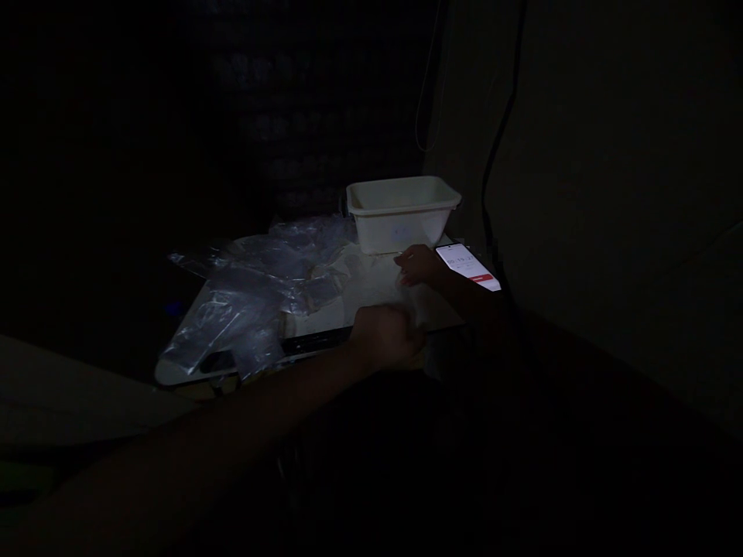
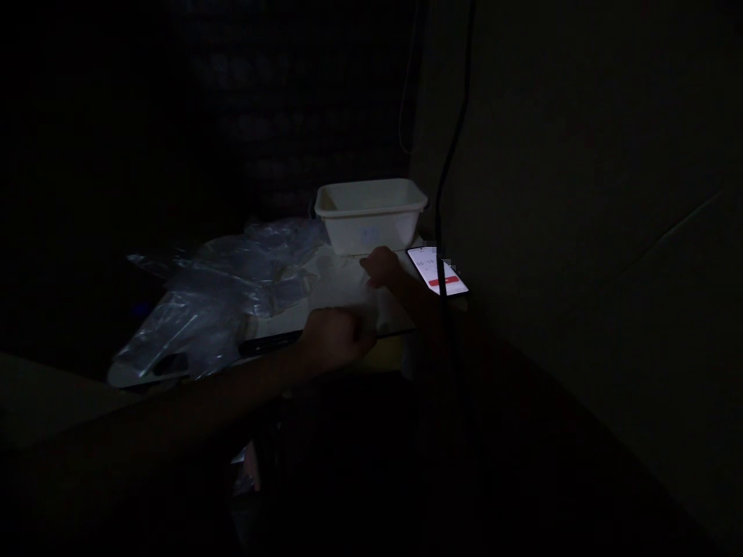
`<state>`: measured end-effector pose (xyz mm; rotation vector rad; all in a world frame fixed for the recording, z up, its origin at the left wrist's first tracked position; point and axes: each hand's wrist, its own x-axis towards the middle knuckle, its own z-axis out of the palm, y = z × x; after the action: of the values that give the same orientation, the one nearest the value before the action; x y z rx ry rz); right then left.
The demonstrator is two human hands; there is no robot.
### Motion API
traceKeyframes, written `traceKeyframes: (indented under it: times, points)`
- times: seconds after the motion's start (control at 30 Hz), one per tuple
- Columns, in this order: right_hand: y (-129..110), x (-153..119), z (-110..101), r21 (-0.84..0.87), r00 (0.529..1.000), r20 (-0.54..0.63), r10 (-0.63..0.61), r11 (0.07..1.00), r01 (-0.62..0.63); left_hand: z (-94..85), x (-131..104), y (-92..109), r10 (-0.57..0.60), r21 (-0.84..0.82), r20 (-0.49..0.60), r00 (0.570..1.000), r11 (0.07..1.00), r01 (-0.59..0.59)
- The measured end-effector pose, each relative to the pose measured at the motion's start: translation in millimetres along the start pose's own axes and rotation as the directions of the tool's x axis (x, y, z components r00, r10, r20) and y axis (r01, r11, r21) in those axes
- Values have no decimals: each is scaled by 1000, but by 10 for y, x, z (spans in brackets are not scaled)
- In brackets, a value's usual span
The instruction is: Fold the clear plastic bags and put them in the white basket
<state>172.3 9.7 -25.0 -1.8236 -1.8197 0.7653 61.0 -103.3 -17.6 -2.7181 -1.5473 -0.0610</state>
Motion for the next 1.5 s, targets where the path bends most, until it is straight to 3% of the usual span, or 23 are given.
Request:
traceKeyframes:
  times: [0.1,0.17,0.23,0.3,0.43,0.5,0.6,0.9,1.3,1.4,1.5]
  points:
    - [-4,11,9,213,993,79,89,972,-104,-50,94,-141,-57,18,-31,998,998,58]
    - [24,6,0,230,991,89,100,966,-119,-46,166,-257,-50,35,-52,997,998,52]
    - [90,-13,-15,111,999,27,26,993,-29,-7,230,-363,16,55,-60,998,998,-13]
    - [185,-44,-27,-130,987,-61,-149,982,140,57,278,-438,132,56,-66,989,990,-129]
    - [372,-122,-13,-551,881,-40,-472,746,375,189,318,-483,228,39,-4,974,973,-227]
    - [435,-154,9,-653,847,-7,-532,644,399,228,318,-475,222,46,65,973,973,-225]
    - [502,-176,43,-724,828,17,-560,564,397,252,310,-466,221,68,129,967,971,-231]
    - [586,-158,74,-733,827,58,-559,538,415,245,313,-463,202,76,146,968,974,-215]
    - [717,-345,122,-635,720,126,-682,502,587,254,290,-482,212,80,126,969,971,-223]
    - [707,-349,116,-616,719,149,-679,505,605,178,317,-550,127,100,34,991,986,-130]
    - [659,-318,97,-626,742,150,-653,518,583,80,344,-717,-70,145,-34,997,987,75]
